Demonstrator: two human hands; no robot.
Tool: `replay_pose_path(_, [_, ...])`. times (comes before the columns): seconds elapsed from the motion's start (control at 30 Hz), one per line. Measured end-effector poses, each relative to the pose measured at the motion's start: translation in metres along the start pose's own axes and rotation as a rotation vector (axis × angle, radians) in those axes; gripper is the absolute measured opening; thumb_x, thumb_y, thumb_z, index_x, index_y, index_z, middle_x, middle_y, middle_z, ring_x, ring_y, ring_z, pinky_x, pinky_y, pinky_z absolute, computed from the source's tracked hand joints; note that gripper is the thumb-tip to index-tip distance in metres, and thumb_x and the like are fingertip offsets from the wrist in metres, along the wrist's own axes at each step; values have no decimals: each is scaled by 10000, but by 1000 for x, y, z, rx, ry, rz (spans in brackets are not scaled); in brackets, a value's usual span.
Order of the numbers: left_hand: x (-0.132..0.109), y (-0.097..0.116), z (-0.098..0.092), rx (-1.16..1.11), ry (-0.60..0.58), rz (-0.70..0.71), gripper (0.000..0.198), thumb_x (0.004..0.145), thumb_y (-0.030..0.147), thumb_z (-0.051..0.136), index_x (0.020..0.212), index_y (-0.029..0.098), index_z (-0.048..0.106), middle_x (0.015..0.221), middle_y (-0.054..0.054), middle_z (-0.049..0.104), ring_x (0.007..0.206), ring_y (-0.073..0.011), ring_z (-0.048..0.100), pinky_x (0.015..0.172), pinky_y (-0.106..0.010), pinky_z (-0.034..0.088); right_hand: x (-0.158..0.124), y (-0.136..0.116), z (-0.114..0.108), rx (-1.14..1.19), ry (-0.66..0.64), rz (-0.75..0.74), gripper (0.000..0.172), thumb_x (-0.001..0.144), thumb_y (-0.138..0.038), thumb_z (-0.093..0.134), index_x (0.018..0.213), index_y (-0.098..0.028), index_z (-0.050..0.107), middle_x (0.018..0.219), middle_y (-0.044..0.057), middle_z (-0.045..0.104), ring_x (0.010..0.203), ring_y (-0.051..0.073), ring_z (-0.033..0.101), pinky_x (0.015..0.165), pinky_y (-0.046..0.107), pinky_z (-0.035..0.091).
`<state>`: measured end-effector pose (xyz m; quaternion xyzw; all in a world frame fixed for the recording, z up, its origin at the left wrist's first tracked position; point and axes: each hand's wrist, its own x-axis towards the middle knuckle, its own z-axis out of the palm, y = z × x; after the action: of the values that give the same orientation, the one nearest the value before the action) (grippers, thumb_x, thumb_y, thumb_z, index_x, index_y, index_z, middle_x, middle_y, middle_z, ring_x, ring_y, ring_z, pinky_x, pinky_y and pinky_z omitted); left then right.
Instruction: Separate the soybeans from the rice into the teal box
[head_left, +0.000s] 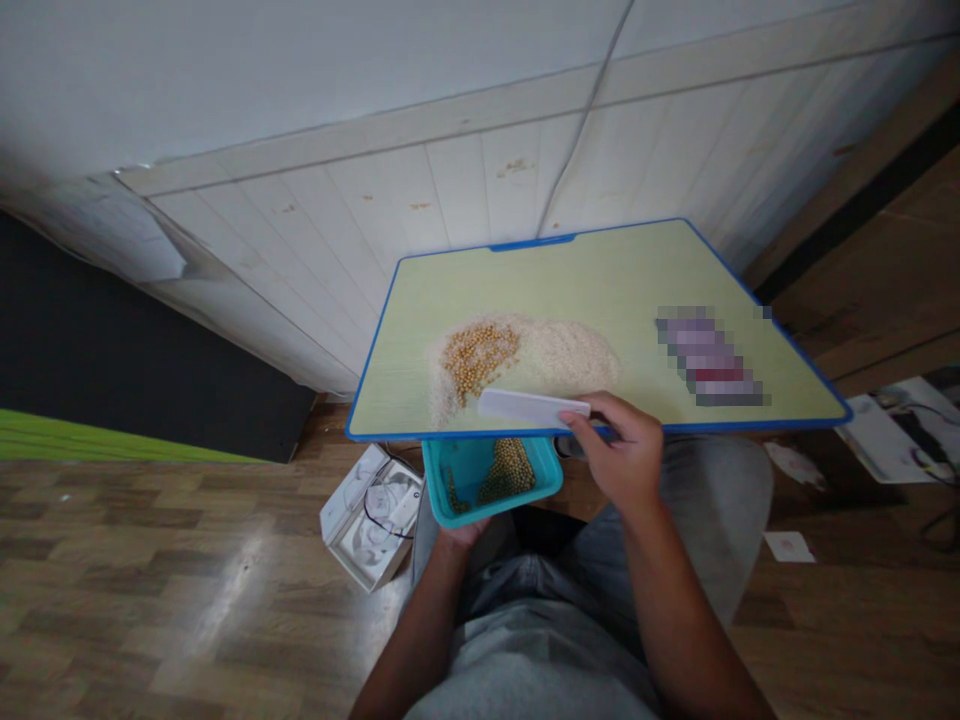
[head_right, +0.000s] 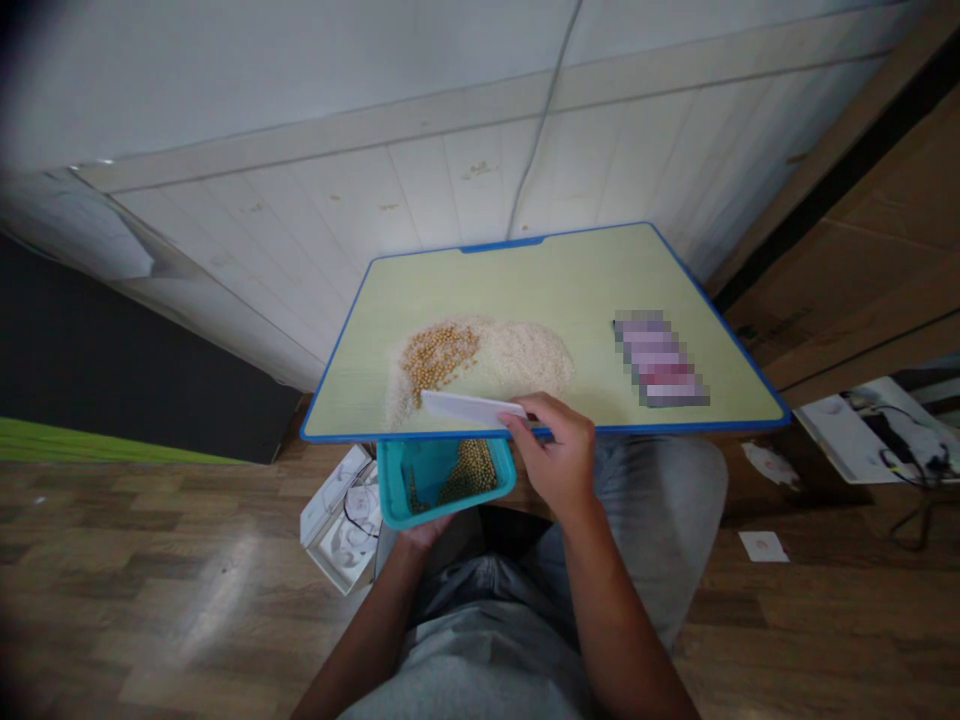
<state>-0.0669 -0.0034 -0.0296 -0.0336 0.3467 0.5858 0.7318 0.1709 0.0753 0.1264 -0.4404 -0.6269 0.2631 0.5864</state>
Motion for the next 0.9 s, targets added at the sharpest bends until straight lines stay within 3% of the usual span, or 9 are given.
replay_pose_path(0.1, [-5,0,4,-81,68,1,618,1085,699,497,1292,278,898,1373,-122,923,1590,-457,689,1386,-692,503,-6,5,-1,-80,176,73,179,978,-388,836,862,-254,815,779,2,817,694,219,761,688,336,626])
replay_pose_path(0.23, [-6,-1,8,-81,65,2,634,1070,726,519,1371,284,860,1416,-113,910,1573,-431,703,1387,-693,513,-8,10,5,-93,215,143,181,962,-403,839,886,-240,824,810,13,843,694,217,775,665,323,636])
replay_pose_path(0.4, [-1,-2,-4,-1,27,11,617,985,788,616,1256,309,897,1480,-94,888,1660,-448,615,1433,-674,443,1,13,7,-163,316,164,193,967,-412,823,907,-228,822,822,17,850,683,205,761,650,310,615])
replay_pose_path(0.53, [2,-3,-9,26,88,22,669,990,812,551,1200,287,909,1386,-116,916,1712,-447,553,1469,-679,356,11,15,4,-187,378,151,200,958,-414,820,902,-223,804,817,17,830,673,201,741,631,308,602])
replay_pose_path(0.63, [2,-4,-8,33,82,26,716,1021,818,492,1250,278,905,1463,-125,888,1693,-452,572,1450,-686,392,14,14,5,-153,429,158,217,963,-436,818,906,-228,789,810,18,813,704,212,750,652,318,631])
replay_pose_path(0.73, [3,-4,-10,27,15,11,728,1032,817,505,1307,270,899,1504,-135,869,1652,-461,609,1422,-709,437,13,10,9,-127,409,167,221,962,-446,817,904,-236,783,803,17,806,708,214,750,656,322,647])
replay_pose_path(0.9, [5,-2,-18,-25,-101,-18,709,1118,737,405,1270,279,925,1404,-72,917,1525,-368,722,1451,-621,410,9,5,17,-149,321,165,184,940,-411,808,874,-241,785,818,19,827,694,210,754,631,310,642])
